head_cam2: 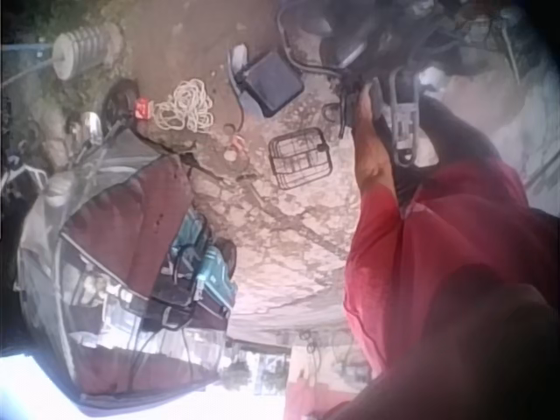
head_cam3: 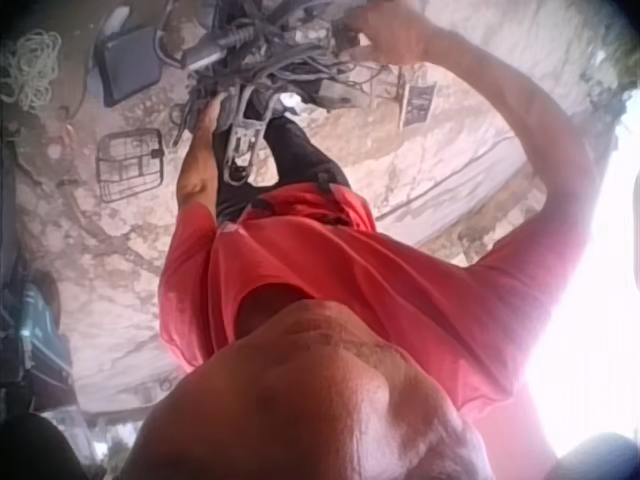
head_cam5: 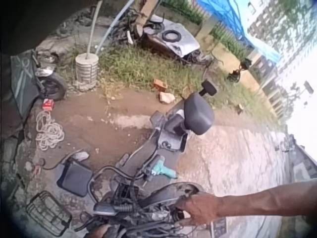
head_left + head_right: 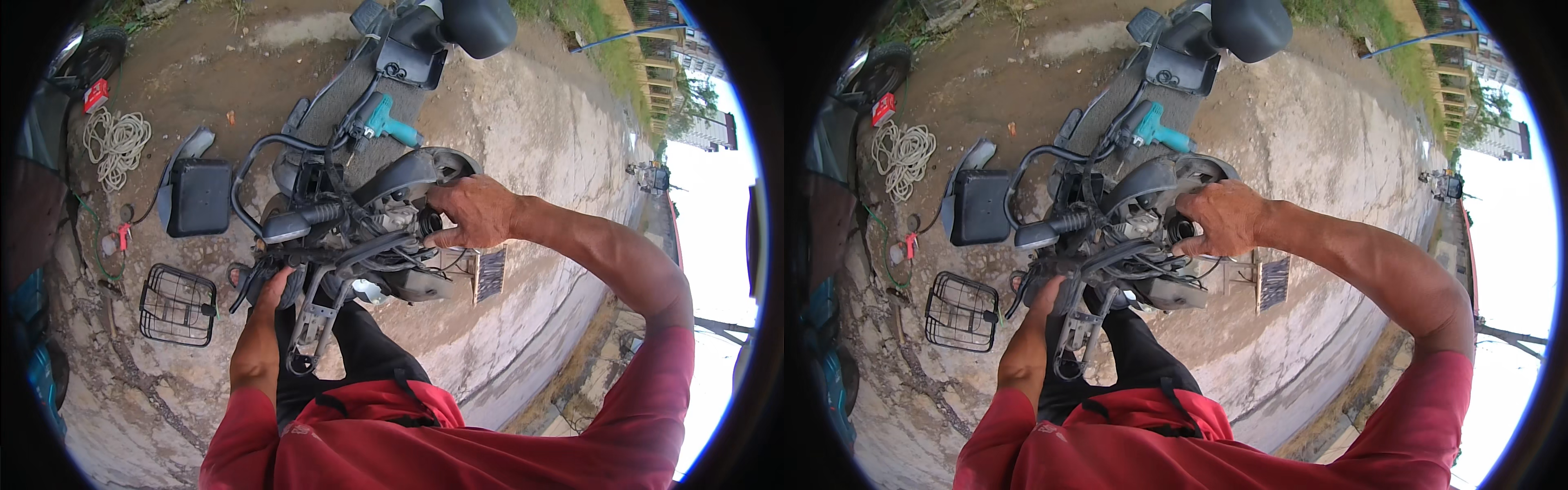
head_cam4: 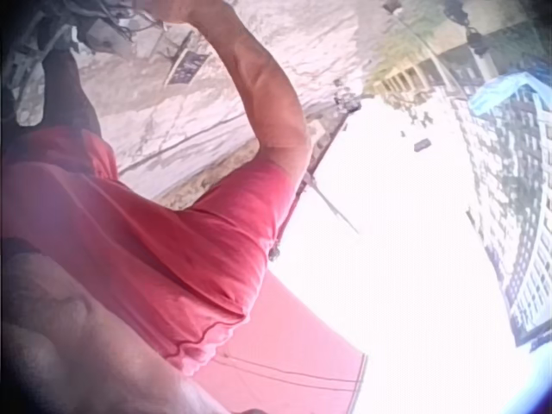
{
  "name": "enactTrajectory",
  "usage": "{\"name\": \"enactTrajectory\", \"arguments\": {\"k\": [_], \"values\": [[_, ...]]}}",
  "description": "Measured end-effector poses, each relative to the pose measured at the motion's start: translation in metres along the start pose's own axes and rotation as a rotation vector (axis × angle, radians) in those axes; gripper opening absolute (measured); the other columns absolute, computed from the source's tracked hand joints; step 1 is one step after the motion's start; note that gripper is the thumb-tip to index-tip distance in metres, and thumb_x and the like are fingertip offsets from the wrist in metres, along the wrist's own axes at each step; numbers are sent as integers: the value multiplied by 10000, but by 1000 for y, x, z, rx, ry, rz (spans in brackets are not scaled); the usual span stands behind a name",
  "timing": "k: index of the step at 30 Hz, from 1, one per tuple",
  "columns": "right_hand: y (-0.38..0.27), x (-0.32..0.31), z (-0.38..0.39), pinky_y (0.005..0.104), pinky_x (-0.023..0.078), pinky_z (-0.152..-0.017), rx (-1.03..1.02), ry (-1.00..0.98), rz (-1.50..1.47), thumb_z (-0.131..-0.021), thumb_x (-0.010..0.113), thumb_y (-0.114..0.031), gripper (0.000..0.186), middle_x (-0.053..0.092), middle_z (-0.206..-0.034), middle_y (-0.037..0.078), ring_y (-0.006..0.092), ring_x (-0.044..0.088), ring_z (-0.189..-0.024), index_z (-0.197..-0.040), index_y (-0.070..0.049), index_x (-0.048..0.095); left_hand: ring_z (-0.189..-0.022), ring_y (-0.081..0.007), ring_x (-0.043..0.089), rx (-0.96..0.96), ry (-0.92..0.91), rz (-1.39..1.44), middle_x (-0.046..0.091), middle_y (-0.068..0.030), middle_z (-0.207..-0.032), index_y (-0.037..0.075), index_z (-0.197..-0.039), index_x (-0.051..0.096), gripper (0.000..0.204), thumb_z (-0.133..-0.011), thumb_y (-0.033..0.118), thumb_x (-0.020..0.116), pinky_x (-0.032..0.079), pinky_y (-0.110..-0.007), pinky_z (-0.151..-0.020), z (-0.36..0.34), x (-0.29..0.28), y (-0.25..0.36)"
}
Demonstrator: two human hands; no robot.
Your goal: The person works on the front assembly of a scooter, manipulating wires and components around the handlebars and headlight area. They remove a plastic cover and adjust internal parts by hand.
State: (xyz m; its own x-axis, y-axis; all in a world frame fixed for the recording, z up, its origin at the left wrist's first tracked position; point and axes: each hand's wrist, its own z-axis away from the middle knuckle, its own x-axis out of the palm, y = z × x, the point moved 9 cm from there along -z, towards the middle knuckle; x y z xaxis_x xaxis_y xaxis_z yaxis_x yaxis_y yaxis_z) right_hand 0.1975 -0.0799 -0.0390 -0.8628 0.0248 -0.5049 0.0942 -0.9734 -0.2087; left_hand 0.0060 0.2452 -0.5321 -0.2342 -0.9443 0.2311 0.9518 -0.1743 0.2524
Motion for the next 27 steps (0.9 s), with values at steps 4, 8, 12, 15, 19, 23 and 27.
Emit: {"name": "enactTrajectory", "arguments": {"k": [4, 8, 12, 15, 19, 23, 27], "values": [[-12, -14, 4, 503, 544, -806, -131, 61, 69, -871, 743, -514, 553, 716, -926, 226, 436, 699, -933, -1000, 16, 653, -918, -178, 680, 65, -32, 11, 742, -31, -1075, 55, -1204, 738, 508, -863, 428, 778, 523, -335, -871, -18, -4, -8], [13, 1, -1, 485, 547, -815, 161, -100, -106, -913, 681, -587, 625, 722, -953, 235, 429, 704, -921, -971, 35, 693, -901, -181, 681, 100, -36, -1, 742, -34, -1060, 53, -1200, 738, 515, -863, 440, 776, 524, -342, -849, 4, 0, 10], [9, 2, -1, 478, 548, -833, 268, -176, -178, -924, 655, -614, 661, 725, -957, 241, 428, 704, -925, -957, 44, 707, -930, -189, 672, -3, -30, -38, 733, -44, -1077, 52, -1211, 730, 504, -887, 439, 733, 508, -350, -877, 16, 6, 13], [0, -2, -4, 487, 548, -844, 139, -100, -94, -892, 720, -540, 603, 725, -959, 238, 430, 702, -939, -1012, 50, 678, -1045, -195, 651, -33, -38, -80, 715, -59, -1160, 48, -1237, 714, 494, -938, 434, 645, 472, -352, -981, 17, 6, 12], [-23, -20, 2, 495, 553, -828, -70, 26, 104, -836, 791, -434, 559, 725, -945, 231, 421, 706, -950, -1095, 38, 638, -941, -188, 670, 44, -53, -16, 733, -43, -1097, 48, -1212, 730, 522, -888, 456, 727, 509, -351, -889, -15, -2, -9], [-2, -15, 6, 494, 551, -827, 120, -35, -134, -898, 732, -504, 559, 726, -905, 234, 422, 706, -932, -1059, 29, 682, -1035, -190, 658, 57, -38, -99, 720, -49, -1167, 42, -1243, 713, 492, -945, 426, 641, 477, -349, -978, -25, -9, -17], [12, 7, 2, 492, 551, -837, 296, -145, -173, -944, 660, -577, 619, 722, -897, 250, 428, 702, -910, -1024, 35, 710, -1013, -184, 664, 104, -43, -86, 725, -44, -1142, 51, -1221, 722, 468, -939, 419, 654, 488, -344, -956, -28, -9, -13]]}}
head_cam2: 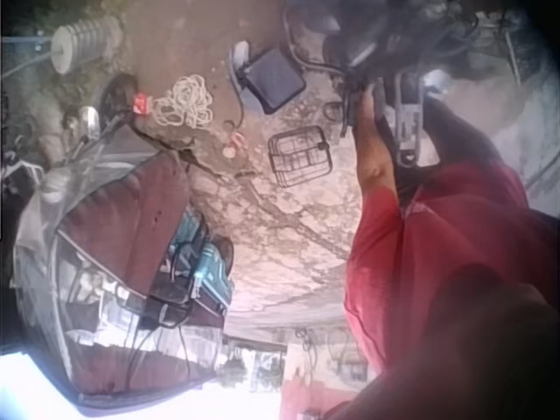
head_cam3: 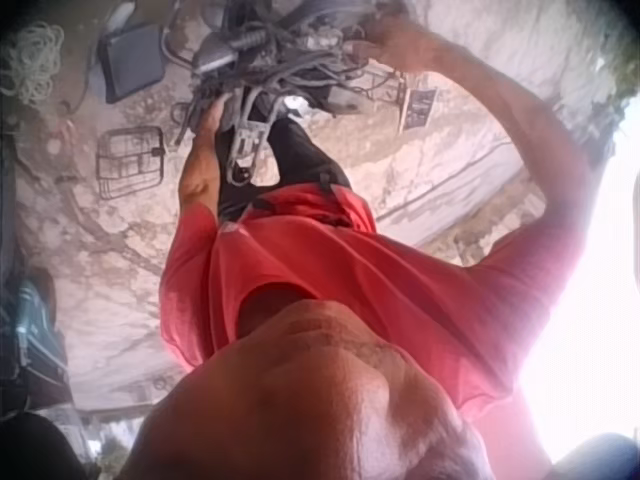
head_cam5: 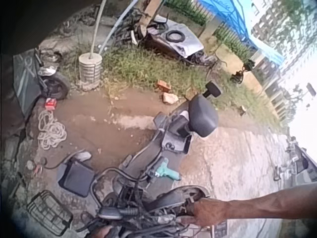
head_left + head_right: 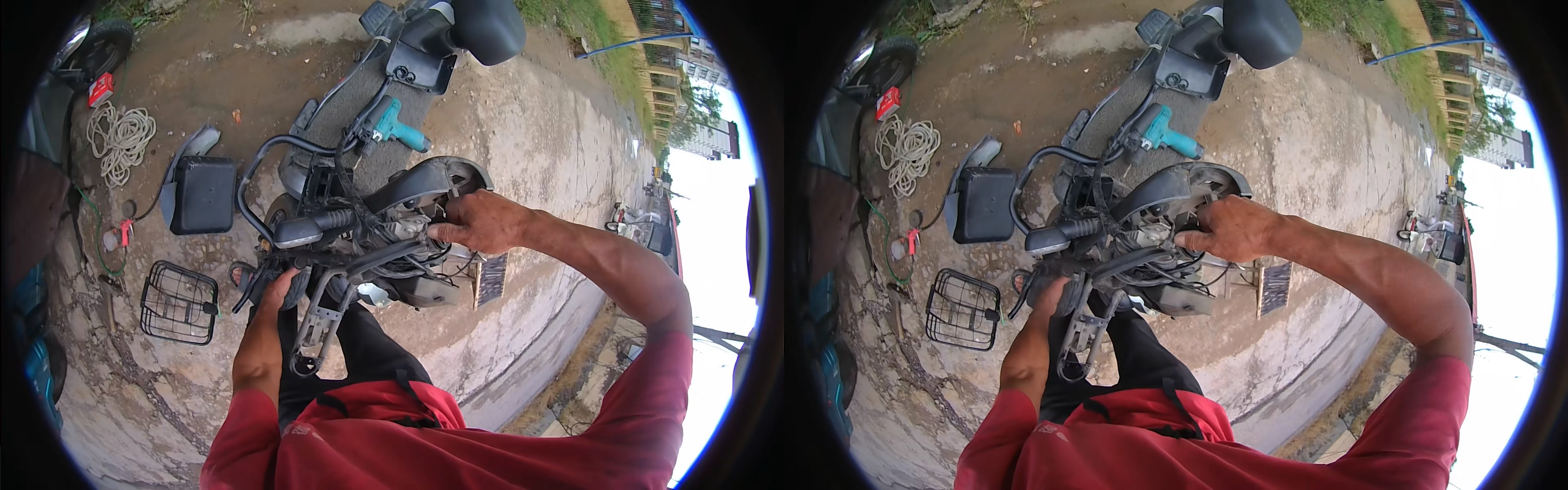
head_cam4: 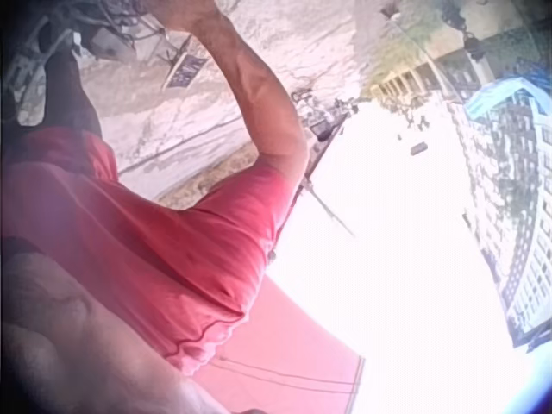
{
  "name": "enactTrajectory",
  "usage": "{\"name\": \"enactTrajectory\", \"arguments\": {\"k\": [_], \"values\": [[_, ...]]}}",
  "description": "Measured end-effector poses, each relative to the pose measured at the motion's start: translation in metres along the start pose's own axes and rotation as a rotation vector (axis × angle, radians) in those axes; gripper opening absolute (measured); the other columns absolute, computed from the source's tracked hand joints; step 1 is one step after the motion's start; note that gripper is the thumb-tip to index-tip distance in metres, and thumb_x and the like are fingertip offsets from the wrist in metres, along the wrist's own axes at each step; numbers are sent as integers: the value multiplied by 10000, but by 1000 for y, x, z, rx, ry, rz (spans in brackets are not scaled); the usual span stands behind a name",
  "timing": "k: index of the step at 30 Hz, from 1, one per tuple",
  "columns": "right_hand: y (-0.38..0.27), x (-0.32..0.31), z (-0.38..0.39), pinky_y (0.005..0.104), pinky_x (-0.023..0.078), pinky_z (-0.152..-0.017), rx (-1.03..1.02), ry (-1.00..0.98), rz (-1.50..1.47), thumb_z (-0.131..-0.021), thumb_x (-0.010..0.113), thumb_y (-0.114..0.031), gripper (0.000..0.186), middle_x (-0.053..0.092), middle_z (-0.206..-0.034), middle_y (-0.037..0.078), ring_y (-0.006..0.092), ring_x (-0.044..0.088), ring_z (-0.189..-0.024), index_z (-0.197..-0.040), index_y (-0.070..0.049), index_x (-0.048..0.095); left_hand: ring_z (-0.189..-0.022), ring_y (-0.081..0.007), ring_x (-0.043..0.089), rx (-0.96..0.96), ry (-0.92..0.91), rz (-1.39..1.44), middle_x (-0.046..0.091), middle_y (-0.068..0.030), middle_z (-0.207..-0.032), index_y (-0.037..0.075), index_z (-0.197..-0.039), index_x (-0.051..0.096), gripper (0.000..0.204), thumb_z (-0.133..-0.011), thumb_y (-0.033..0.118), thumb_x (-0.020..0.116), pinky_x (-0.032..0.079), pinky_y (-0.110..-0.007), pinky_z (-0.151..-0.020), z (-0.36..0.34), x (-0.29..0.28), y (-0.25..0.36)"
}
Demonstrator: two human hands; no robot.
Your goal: The person works on the front assembly of a scooter, manipulating wires and components around the handlebars and headlight area. They remove a plastic cover and adjust internal parts by hand.
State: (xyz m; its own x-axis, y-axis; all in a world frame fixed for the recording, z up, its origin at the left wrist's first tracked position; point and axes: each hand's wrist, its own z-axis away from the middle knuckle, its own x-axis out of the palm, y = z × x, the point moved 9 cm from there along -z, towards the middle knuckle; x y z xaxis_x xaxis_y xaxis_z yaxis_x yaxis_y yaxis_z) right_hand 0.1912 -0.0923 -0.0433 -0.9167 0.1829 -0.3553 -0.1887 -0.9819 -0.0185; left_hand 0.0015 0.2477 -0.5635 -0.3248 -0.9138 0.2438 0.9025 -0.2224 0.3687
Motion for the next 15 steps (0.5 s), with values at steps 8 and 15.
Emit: {"name": "enactTrajectory", "arguments": {"k": [8, 15], "values": [[-30, -16, 14, 488, 555, -818, -395, 212, 235, -917, 695, -523, 590, 717, -912, 261, 449, 697, -939, -1053, 50, 654, -958, -186, 676, -68, 25, 18, 726, -36, -1068, 58, -1179, 731, 446, -920, 418, 685, 501, -353, -913, 35, 10, 29], [-4, -1, 8, 486, 560, -787, -25, 45, 1, -951, 619, -608, 671, 705, -823, 260, 417, 717, -858, -943, 58, 707, -1041, -171, 651, -35, -35, 1, 716, -40, -1160, 48, -1234, 716, 491, -950, 443, 648, 473, -339, -971, 19, 11, 17]]}}
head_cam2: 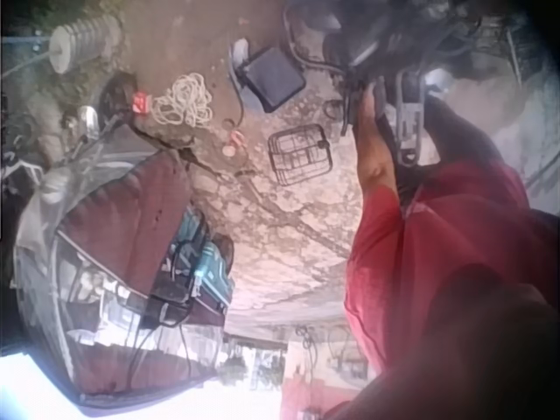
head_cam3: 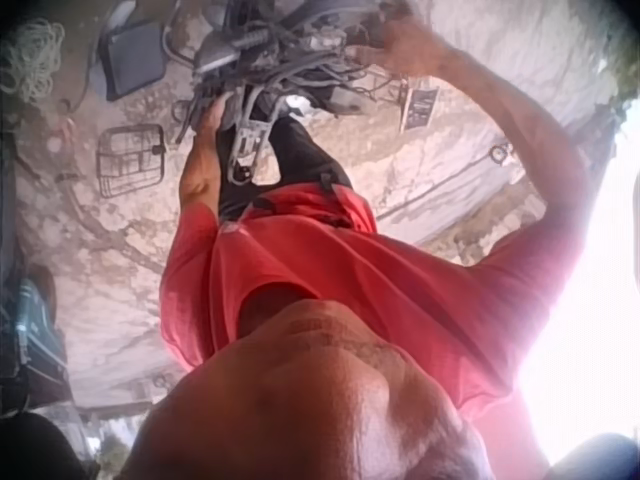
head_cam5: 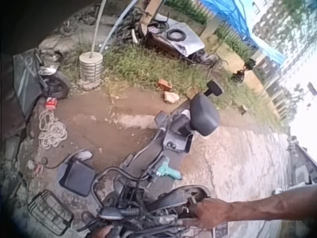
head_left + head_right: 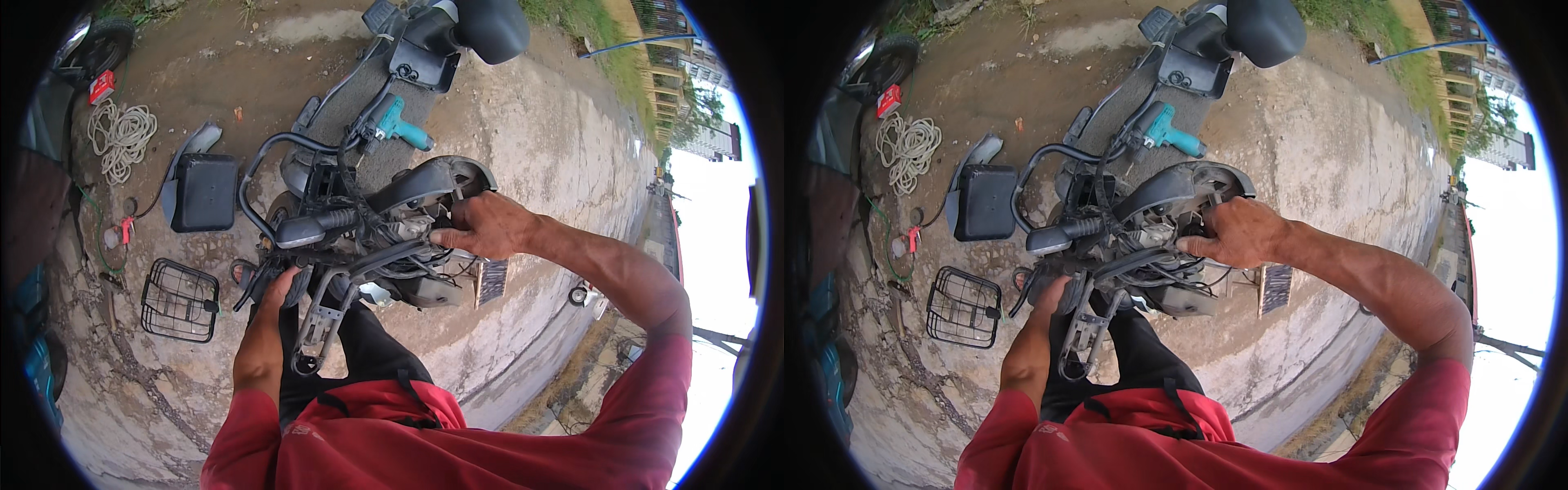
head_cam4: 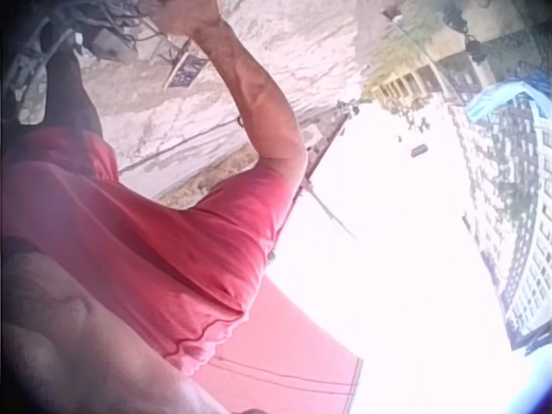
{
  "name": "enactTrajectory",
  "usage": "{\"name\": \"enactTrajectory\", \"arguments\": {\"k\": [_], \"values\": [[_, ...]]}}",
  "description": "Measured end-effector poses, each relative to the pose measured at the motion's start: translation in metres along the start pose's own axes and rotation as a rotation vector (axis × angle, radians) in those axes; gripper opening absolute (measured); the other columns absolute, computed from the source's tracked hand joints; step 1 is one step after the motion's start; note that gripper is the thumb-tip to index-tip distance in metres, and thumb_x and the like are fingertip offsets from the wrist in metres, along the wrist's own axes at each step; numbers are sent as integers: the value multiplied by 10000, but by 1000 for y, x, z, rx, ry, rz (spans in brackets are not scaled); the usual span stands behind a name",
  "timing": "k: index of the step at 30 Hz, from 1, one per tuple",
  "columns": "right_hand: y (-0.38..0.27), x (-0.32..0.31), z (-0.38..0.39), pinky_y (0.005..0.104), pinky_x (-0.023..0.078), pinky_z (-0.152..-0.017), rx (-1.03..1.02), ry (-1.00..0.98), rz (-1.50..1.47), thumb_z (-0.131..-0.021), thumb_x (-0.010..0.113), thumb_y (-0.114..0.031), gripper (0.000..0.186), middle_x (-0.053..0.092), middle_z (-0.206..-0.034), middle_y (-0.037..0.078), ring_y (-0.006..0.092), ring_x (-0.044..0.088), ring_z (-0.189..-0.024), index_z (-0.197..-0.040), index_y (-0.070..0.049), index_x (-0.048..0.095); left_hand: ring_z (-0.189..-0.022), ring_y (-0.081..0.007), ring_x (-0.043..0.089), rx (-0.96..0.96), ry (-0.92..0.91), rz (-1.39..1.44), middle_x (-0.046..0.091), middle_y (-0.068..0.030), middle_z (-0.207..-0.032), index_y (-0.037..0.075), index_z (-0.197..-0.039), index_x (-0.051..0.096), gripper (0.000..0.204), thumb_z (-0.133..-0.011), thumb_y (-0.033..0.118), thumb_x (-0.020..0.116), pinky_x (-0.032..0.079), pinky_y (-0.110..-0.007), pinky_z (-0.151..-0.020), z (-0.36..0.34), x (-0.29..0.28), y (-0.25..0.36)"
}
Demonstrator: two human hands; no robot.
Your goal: The person works on the front assembly of a scooter, manipulating wires and components around the handlebars and headlight area. They remove a plastic cover and adjust internal parts by hand.
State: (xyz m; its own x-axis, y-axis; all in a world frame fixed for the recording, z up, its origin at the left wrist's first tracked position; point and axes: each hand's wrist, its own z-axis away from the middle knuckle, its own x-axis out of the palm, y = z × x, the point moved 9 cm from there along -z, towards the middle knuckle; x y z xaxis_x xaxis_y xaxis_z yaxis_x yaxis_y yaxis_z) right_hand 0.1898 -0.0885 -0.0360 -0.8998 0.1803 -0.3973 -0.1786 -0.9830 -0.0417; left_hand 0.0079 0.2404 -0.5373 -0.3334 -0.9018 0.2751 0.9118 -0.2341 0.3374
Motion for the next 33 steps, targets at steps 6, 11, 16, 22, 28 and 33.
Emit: {"name": "enactTrajectory", "arguments": {"k": [6, 11, 16, 22, 28, 33], "values": [[-8, -3, 1, 472, 561, -760, -228, 140, 81, -910, 735, -478, 507, 714, -815, 208, 410, 715, -832, -982, 18, 658, -1048, -176, 654, 19, 23, 1, 718, -39, -1171, 44, -1253, 707, 492, -966, 437, 630, 471, -335, -981, -46, -23, -50], [8, -3, 1, 444, 564, -725, -274, 145, -252, -902, 771, -412, 439, 720, -827, 186, 387, 723, -816, -975, 1, 641, -1045, -177, 664, 47, -47, -2, 721, -39, -1176, 43, -1245, 709, 470, -973, 417, 628, 488, -337, -967, -44, -13, -39], [2, -3, -2, 440, 566, -772, -105, 173, -155, -899, 777, -365, 451, 699, -870, 205, 379, 719, -858, -1025, 42, 630, -1060, -175, 656, -33, 71, -73, 714, -37, -1193, 41, -1253, 705, 473, -967, 412, 638, 480, -335, -985, -41, -26, -45], [-12, -11, 19, 430, 572, -788, -381, 418, -223, -836, 820, -251, 455, 656, -1028, 212, 356, 709, -887, -1101, 42, 595, -1099, -171, 636, 9, 40, -44, 694, -37, -1237, 38, -1268, 699, 493, -957, 418, 649, 467, -337, -1004, -27, -16, -26], [8, 8, 14, 455, 571, -719, -40, 320, -293, -881, 793, -315, 459, 695, -944, 209, 374, 711, -775, -1104, 37, 601, -1072, -170, 645, 13, 49, -69, 704, -34, -1202, 40, -1264, 701, 493, -962, 424, 638, 474, -336, -989, -23, -16, -21], [-9, 0, 18, 379, 560, -722, -253, 463, -202, -885, 810, -272, 452, 655, -964, 182, 299, 687, -833, -1155, 24, 600, -1043, -167, 651, 6, 73, -27, 713, -29, -1168, 42, -1255, 705, 486, -968, 426, 627, 478, -335, -971, -49, -31, -54]]}}
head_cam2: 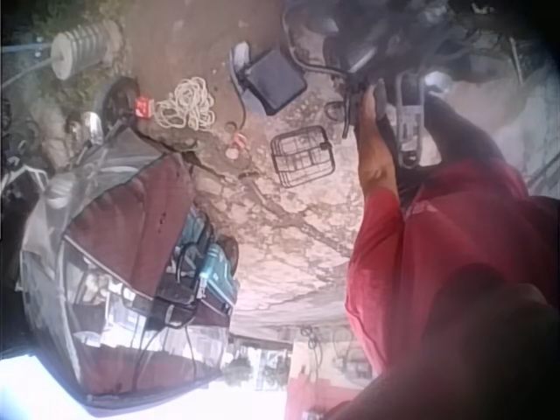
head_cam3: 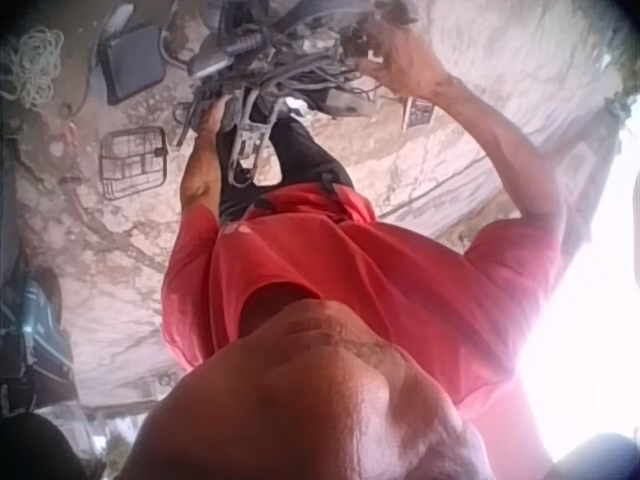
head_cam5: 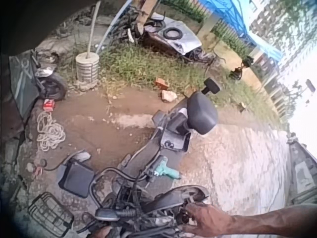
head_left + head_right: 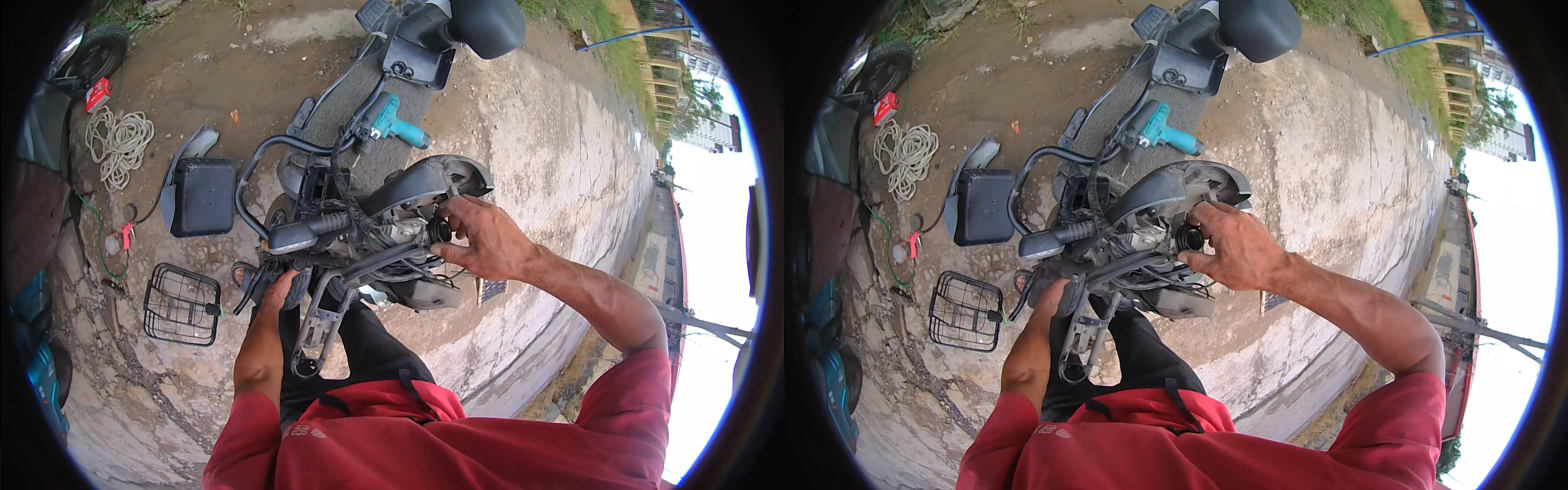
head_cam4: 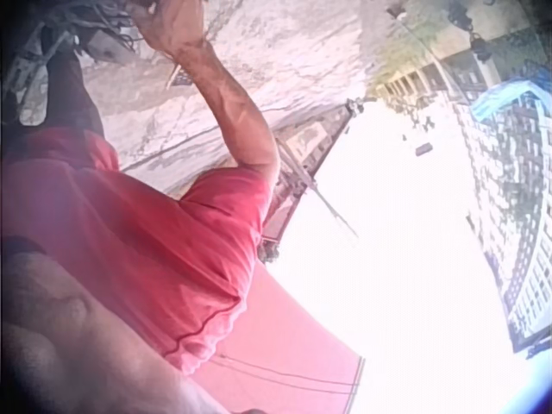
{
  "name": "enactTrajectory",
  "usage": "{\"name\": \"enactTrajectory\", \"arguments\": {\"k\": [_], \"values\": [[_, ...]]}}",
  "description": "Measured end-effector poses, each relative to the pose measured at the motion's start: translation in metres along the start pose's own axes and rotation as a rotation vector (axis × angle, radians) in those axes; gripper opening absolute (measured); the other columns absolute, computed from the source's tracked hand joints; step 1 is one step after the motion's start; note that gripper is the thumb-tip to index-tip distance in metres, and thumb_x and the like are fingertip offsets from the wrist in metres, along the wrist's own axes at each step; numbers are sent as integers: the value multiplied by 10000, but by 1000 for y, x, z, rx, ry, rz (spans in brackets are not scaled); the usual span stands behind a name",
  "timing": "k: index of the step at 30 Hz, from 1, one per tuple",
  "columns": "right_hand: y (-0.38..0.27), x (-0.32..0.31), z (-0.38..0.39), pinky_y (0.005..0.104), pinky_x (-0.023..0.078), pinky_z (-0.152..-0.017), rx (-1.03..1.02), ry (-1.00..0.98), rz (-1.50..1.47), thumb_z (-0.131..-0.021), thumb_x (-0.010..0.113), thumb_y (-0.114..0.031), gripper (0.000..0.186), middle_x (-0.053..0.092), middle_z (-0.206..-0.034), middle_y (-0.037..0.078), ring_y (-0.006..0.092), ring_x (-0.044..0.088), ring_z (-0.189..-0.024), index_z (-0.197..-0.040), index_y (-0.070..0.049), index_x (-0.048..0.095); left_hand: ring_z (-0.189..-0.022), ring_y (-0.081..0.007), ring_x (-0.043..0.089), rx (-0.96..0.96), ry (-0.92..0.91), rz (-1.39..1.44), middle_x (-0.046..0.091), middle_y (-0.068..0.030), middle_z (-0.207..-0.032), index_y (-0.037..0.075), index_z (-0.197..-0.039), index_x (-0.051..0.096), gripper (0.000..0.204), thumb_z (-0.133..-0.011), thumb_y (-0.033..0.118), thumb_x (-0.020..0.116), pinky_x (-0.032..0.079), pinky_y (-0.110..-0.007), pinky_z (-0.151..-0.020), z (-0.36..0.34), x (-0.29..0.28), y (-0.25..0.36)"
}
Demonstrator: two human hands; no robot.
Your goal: The person works on the front assembly of a scooter, manipulating wires and components around the handlebars and headlight area. They remove a plastic cover and adjust internal parts by hand.
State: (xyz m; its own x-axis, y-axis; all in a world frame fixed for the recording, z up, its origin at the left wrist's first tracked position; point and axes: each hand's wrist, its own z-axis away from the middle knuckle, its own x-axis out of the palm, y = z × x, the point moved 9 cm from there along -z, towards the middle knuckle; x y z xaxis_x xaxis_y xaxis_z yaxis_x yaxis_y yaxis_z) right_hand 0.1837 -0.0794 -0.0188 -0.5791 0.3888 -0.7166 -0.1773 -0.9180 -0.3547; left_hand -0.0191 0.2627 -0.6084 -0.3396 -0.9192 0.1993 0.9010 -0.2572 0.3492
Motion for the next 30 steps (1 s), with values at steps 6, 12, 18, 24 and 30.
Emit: {"name": "enactTrajectory", "arguments": {"k": [6, 12, 18, 24, 30], "values": [[13, -1, 5, 369, 562, -741, 2, -2, -268, -880, 812, -251, 450, 648, -952, 170, 264, 676, -834, -1177, 19, 609, -1027, -156, 647, 44, -70, 37, 715, -20, -1152, 46, -1237, 714, 466, -969, 418, 630, 472, -321, -967, 23, 17, 31], [13, 3, 4, 425, 565, -773, 307, -110, -120, -847, 825, -260, 456, 630, -1003, 199, 366, 690, -888, -1099, 51, 606, -1005, -153, 640, -29, -16, -6, 713, -15, -1134, 48, -1229, 717, 444, -968, 397, 634, 471, -318, -959, 19, 5, 18], [-13, -11, 6, 441, 583, -728, -262, 155, -16, -839, 825, -249, 458, 663, -1019, 216, 395, 703, -824, -1104, 54, 607, -1121, -209, 643, -33, -13, -54, 691, -86, -1288, 17, -1342, 665, 759, -843, 584, 740, 466, -339, -1009, -1, 0, 1], [19, 1, 2, 467, 578, -765, 291, -117, -24, -870, 790, -304, 466, 667, -1013, 262, 449, 697, -880, -1080, 67, 602, -986, -195, 690, -96, -40, 16, 750, -76, -1122, 7, -1187, 749, 617, -859, 530, 744, 500, -315, -941, 23, 6, 17], [1, -3, 6, 483, 566, -798, -106, 27, -23, -880, 775, -323, 493, 666, -1014, 278, 443, 689, -941, -1112, 64, 576, -926, -158, 667, -115, -79, 4, 728, -19, -1047, 47, -1170, 723, 390, -997, 365, 579, 503, -333, -894, 43, 23, 40]]}}
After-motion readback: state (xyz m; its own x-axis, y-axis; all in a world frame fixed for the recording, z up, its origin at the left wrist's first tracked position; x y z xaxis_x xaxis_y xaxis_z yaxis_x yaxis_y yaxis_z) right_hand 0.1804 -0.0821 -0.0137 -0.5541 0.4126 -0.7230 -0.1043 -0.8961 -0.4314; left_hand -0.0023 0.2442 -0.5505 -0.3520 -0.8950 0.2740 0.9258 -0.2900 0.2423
